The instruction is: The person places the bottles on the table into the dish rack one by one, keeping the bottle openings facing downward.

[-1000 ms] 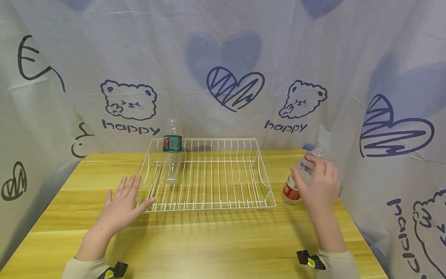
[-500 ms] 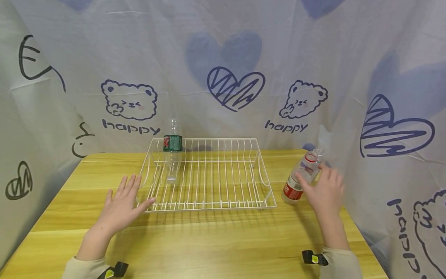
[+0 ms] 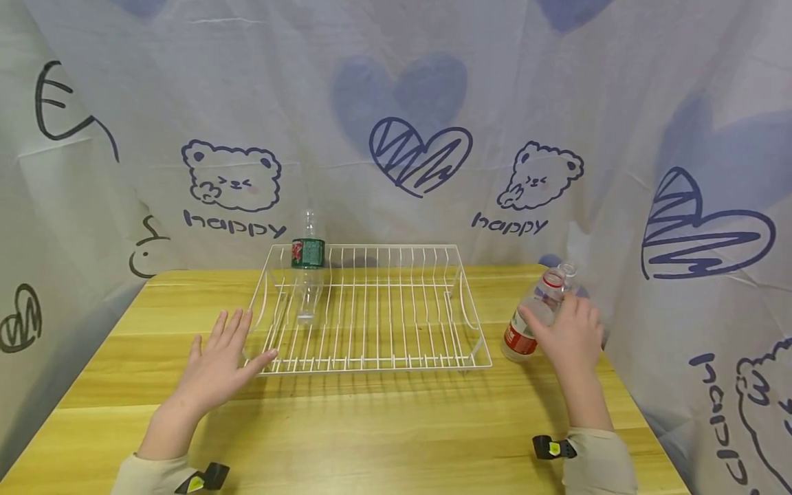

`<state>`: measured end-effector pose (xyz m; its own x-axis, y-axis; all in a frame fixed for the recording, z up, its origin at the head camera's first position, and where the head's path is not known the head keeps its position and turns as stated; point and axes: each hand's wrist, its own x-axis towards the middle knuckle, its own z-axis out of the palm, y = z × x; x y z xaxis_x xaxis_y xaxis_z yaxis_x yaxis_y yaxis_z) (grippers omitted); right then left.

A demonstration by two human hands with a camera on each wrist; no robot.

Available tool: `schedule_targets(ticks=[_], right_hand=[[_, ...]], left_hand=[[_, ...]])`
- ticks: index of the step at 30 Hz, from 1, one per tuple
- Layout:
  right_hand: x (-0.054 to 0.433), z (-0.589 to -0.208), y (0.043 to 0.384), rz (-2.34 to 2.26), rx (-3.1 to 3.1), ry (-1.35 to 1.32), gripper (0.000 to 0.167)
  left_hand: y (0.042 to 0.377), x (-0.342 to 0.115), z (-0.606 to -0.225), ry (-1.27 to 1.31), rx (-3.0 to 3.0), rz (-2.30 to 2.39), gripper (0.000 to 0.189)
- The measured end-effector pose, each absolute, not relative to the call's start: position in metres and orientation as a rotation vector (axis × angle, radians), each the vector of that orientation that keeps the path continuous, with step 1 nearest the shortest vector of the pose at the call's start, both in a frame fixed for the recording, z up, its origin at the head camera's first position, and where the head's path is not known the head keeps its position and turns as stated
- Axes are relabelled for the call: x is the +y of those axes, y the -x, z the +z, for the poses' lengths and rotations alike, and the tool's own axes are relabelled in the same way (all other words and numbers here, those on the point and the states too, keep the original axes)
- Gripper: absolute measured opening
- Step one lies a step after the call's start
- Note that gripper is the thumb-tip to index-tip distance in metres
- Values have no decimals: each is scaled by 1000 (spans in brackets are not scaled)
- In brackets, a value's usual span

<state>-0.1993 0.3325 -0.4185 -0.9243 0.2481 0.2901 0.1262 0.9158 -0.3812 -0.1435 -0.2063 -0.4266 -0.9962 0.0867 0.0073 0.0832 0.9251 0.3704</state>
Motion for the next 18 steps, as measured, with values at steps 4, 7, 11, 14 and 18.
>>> schedule_targets(ticks=[4, 7, 11, 14, 18], right_hand=[[334, -422, 201, 520, -2742, 278, 95], [334, -424, 201, 529, -2734, 285, 94], [331, -425, 200, 563, -2720, 293, 92], [328, -424, 198, 583, -2706, 278, 89], [324, -423, 198, 582, -2676, 238, 84]], left_hand=[[143, -206, -427, -138, 3071, 588, 96], [142, -206, -426, -140, 3070, 589, 96], [142, -206, -426, -141, 3066, 591, 94], [143, -206, -425, -142, 3066, 590, 93], [144, -207, -424, -144, 3071, 578, 94]])
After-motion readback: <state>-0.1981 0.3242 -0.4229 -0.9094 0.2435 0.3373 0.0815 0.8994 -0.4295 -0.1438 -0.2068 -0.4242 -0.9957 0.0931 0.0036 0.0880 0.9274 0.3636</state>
